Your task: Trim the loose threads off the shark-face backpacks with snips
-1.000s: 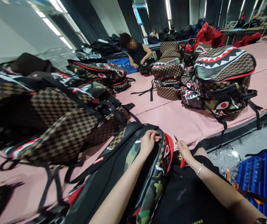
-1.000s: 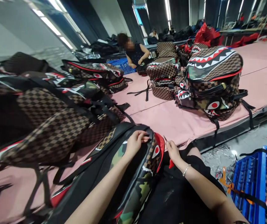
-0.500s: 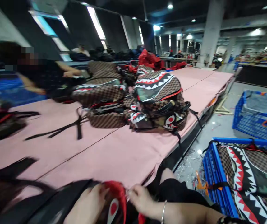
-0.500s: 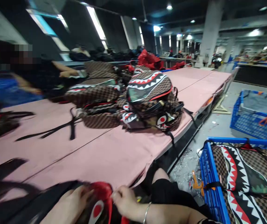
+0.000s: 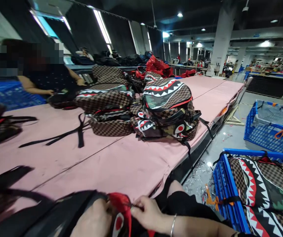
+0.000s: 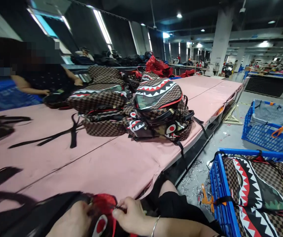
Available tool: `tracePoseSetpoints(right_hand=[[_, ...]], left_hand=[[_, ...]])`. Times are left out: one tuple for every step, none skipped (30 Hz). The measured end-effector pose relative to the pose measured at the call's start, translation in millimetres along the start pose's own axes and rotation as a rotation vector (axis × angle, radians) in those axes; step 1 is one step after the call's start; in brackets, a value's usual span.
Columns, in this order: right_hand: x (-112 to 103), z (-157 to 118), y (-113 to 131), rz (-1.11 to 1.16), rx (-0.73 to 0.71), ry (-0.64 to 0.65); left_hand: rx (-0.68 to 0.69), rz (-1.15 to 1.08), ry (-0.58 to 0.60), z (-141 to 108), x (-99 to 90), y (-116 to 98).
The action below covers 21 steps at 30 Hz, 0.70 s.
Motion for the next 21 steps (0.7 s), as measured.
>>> tracePoseSetpoints(right_hand=[[-1.9,-1.7,2.8,-0.002,-0.025,-0.001],[-3.5,-4.1,6.4,-0.007,-0.048,0.015],[-6.4,-6.6,9.7,-0.011,-0.056,0.012],[-9.5,-8.9,13.2,-0.021,-0.063,0.009],[-11.6,-10.6,16.9,-0.020,-0.078,0.028],[-13.0,-11.5,20.1,-0.006,-0.090,0.058],[-13.6,-11.9,22.8,0.011,-0.100,0.100],[-14.2,-12.0,25.4,0.015,-0.120,0.134],[-15.2,-12.2,27.8,0.001,-0.146,0.155],[-15.9,-12.5,29.7,-0.020,-0.168,0.176],[-16.7,-13.2,31.4,-0.046,-0.191,0.188],[-17.3,-13.9,33.1,-0.078,-0.217,0.197],[-17.6,-14.7,34.7,-0.113,-0.248,0.205],[-17.7,-15.1,36.4,-0.148,-0.280,0.209],[-17.4,-15.1,38.1,-0.184,-0.314,0.211],[-16.8,-14.6,40.0,-0.216,-0.347,0.212],[-16.1,-13.7,41.9,-0.243,-0.377,0.211],[-15.3,-12.4,43.7,-0.262,-0.399,0.211],[-14.2,-10.9,45.6,-0.278,-0.417,0.214],[-12.8,-9.5,47.5,-0.292,-0.430,0.222],[-11.1,-8.1,49.4,-0.306,-0.440,0.234]], left_hand=[[-0.074,-0.088,0.063,-0.3,3.1,4.2],[-0.138,-0.182,0.119,-1.9,6.4,7.6],[-0.207,-0.265,0.125,-4.4,8.2,11.1],[-0.229,-0.371,0.094,-6.8,9.2,12.5],[-0.237,-0.487,0.055,-9.2,11.0,13.5],[-0.231,-0.603,0.020,-11.3,14.1,14.1],[-0.235,-0.635,0.018,-13.3,19.2,15.1],[-0.250,-0.648,0.021,-15.2,25.0,16.7],[-0.264,-0.668,0.020,-16.8,30.4,18.2],[-0.273,-0.684,0.020,-18.3,35.0,19.1],[-0.278,-0.703,0.016,-19.5,38.5,19.7],[-0.279,-0.725,0.010,-20.4,40.7,19.8],[-0.277,-0.746,0.004,-21.1,42.0,19.6],[-0.275,-0.766,-0.003,-21.5,42.5,19.2],[-0.273,-0.783,-0.009,-21.7,42.7,18.9],[-0.273,-0.799,-0.014,-21.8,42.6,18.6],[-0.273,-0.813,-0.019,-21.7,42.6,18.5],[-0.274,-0.825,-0.024,-21.6,42.5,18.4],[-0.276,-0.837,-0.028,-21.5,42.6,18.4],[-0.278,-0.847,-0.031,-21.5,42.7,18.4],[-0.281,-0.856,-0.034,-21.5,42.9,18.4]])
Point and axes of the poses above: each hand's wrist, its own z-axis towards the middle knuckle, its own x-axis out of the palm, y = z × x, the point moved 5 cm from there along z, towards the middle knuckle, and after that the axes turned 10 degrees about z, right-handed, at the moved point
